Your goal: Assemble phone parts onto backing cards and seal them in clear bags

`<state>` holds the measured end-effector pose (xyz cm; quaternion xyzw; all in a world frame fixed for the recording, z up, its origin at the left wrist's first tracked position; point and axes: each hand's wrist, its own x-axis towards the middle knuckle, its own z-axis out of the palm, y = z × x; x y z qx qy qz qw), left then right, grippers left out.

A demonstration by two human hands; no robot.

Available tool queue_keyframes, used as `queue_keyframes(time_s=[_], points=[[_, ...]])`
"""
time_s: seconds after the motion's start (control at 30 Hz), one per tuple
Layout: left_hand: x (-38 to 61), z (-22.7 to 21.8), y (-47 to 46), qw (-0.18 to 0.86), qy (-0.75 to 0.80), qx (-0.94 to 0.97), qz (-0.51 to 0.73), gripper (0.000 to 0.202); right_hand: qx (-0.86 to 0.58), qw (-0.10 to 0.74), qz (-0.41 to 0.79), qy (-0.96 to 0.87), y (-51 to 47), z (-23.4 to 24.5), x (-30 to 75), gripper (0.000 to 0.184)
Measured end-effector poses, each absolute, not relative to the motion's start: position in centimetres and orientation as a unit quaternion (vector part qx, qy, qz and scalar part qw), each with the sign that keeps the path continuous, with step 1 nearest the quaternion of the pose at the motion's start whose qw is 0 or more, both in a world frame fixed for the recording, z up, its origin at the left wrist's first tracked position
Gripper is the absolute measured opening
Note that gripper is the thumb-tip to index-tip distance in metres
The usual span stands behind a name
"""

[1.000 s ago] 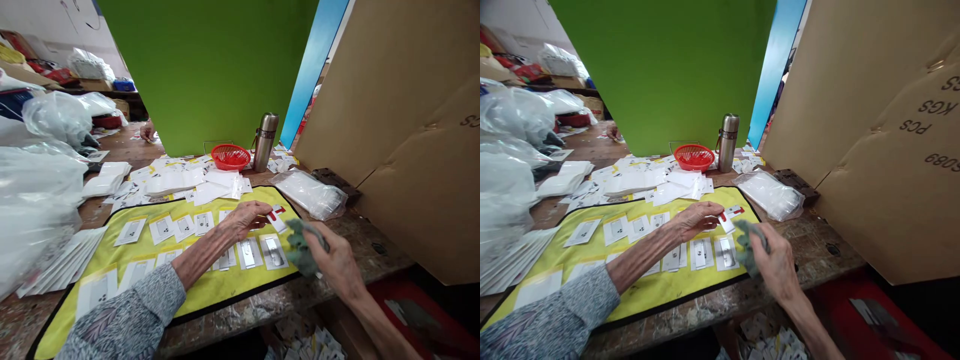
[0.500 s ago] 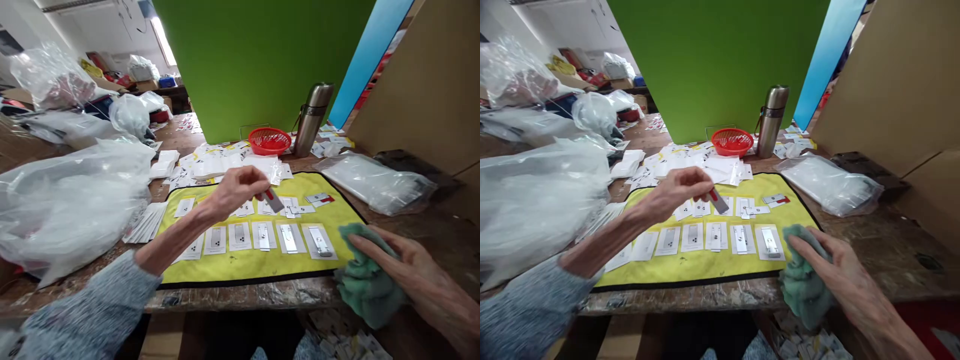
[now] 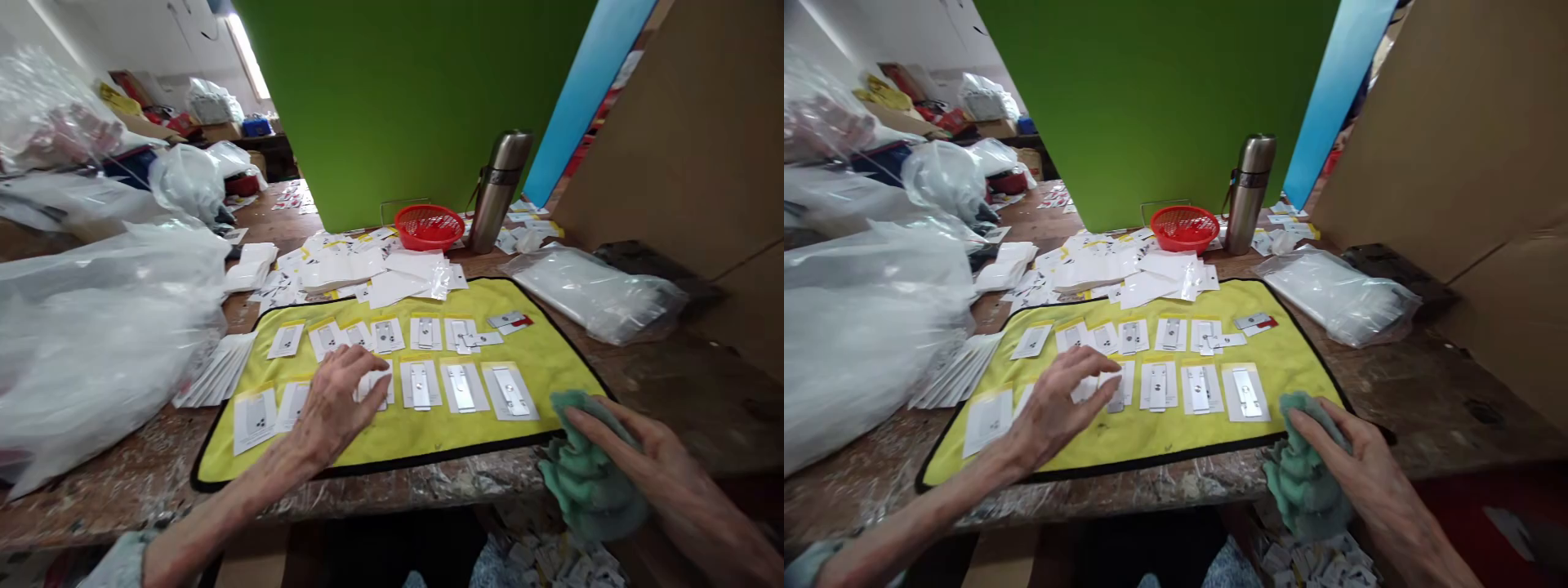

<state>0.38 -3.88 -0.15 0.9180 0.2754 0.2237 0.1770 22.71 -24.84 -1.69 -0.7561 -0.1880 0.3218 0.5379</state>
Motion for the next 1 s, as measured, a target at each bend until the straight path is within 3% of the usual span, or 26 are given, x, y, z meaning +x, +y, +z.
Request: queue_keyframes(time_s=[0.2, 0.37, 0.47, 0.67, 0.83, 1.0], points=[[11.6, 1.1, -1.5, 0.331, 0.21, 0.911, 0.127, 0.005, -0.791, 0.49, 0.274, -0.244, -25.0, -1.9, 24.0, 0.032], [20.6, -1.6, -2.2, 0.27, 0.19, 0.94, 0.09, 0.018, -0.785, 0.485, 0.284, -0.26, -25.4, -2.6, 24.5, 0.031], [23.4, -2.0, -2.3, 0.274, 0.19, 0.941, 0.059, 0.014, -0.784, 0.484, 0.3, -0.246, -25.7, -3.1, 24.7, 0.032], [25.3, -1.7, -1.6, 0.302, 0.203, 0.931, -0.006, 0.018, -0.777, 0.506, 0.308, -0.215, -25.7, -3.3, 24.8, 0.034], [24.9, -1.1, -1.7, 0.335, 0.193, 0.922, 0.024, 0.02, -0.762, 0.513, 0.304, -0.253, -25.6, -2.7, 24.5, 0.026], [24.0, -0.1, -2.1, 0.538, 0.236, 0.809, 0.037, 0.007, -0.759, 0.493, 0.297, -0.305, -26.3, -2.2, 25.7, 0.02]])
